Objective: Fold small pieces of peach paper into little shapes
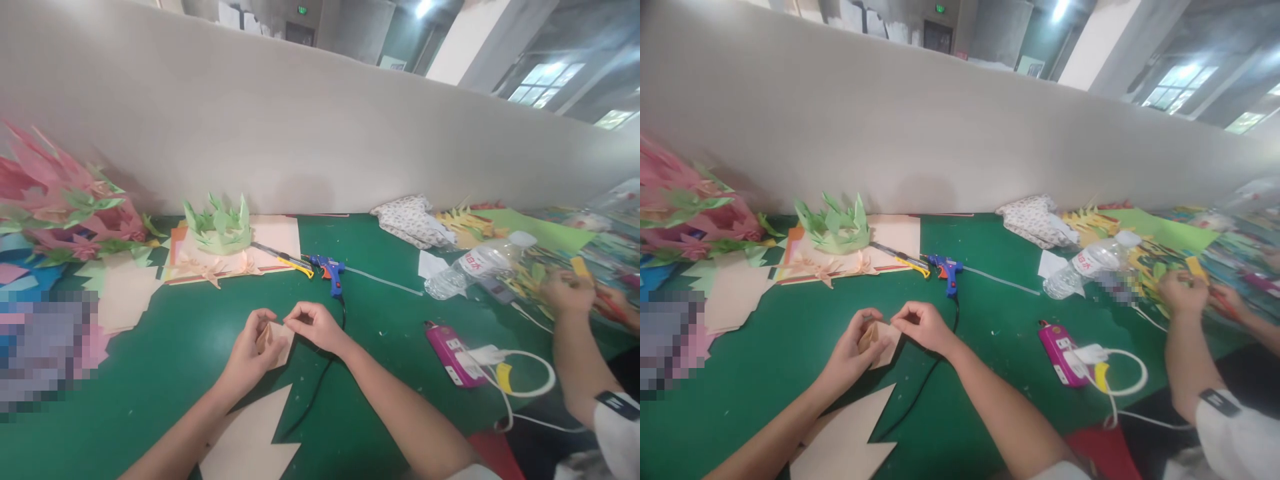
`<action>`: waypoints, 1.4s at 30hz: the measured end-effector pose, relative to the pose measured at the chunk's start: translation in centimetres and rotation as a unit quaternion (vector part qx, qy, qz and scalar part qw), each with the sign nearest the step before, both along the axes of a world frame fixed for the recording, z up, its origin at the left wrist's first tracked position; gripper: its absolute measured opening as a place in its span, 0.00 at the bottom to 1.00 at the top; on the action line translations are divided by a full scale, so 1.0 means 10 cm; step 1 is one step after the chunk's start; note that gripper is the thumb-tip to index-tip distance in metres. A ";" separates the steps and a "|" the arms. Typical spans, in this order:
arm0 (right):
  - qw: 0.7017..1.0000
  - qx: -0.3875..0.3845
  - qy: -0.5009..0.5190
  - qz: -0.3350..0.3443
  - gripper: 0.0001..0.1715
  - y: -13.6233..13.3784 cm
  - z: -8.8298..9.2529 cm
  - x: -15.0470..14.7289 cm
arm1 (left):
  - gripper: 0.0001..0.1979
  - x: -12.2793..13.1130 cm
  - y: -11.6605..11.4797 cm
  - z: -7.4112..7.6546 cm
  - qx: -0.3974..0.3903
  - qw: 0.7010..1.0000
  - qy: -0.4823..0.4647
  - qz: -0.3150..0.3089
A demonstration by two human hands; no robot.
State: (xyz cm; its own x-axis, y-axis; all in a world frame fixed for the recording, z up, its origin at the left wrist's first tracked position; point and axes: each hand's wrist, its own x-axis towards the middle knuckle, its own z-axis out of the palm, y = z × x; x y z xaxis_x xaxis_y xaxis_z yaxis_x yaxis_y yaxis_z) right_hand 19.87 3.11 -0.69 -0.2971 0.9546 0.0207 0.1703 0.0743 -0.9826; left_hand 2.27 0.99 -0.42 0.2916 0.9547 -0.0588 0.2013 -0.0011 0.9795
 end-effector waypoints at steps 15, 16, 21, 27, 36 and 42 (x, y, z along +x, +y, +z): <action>0.993 -0.062 0.093 -0.029 0.12 0.02 0.00 -0.04 | 0.17 0.06 0.02 0.03 -0.065 0.992 -0.111 0.007; 0.990 -0.071 0.111 -0.045 0.12 0.02 0.01 -0.04 | 0.17 0.06 0.02 0.02 -0.067 0.991 -0.117 0.006; 0.992 -0.060 0.100 -0.044 0.20 0.02 0.01 -0.03 | 0.18 0.07 0.02 0.04 -0.078 0.986 -0.138 0.050; 0.999 -0.015 0.025 0.021 0.15 -0.04 0.03 -0.07 | 0.19 0.09 0.05 0.08 -0.081 0.976 -0.161 0.122; 0.998 0.046 -0.042 -0.001 0.14 -0.04 0.04 -0.04 | 0.13 0.09 0.04 0.05 -0.012 0.993 -0.061 0.099; 0.996 0.068 -0.062 -0.015 0.13 -0.08 0.05 -0.09 | 0.06 0.03 0.03 0.05 0.049 0.998 -0.001 0.034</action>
State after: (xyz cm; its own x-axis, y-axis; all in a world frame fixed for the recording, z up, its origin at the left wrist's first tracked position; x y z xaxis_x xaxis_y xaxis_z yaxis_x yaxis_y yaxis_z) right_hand 18.93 2.33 -0.19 -0.2770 0.9541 0.1142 0.2945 0.1974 -0.9351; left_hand 2.57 1.29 0.04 0.2253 0.9736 0.0375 0.2018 -0.0842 0.9758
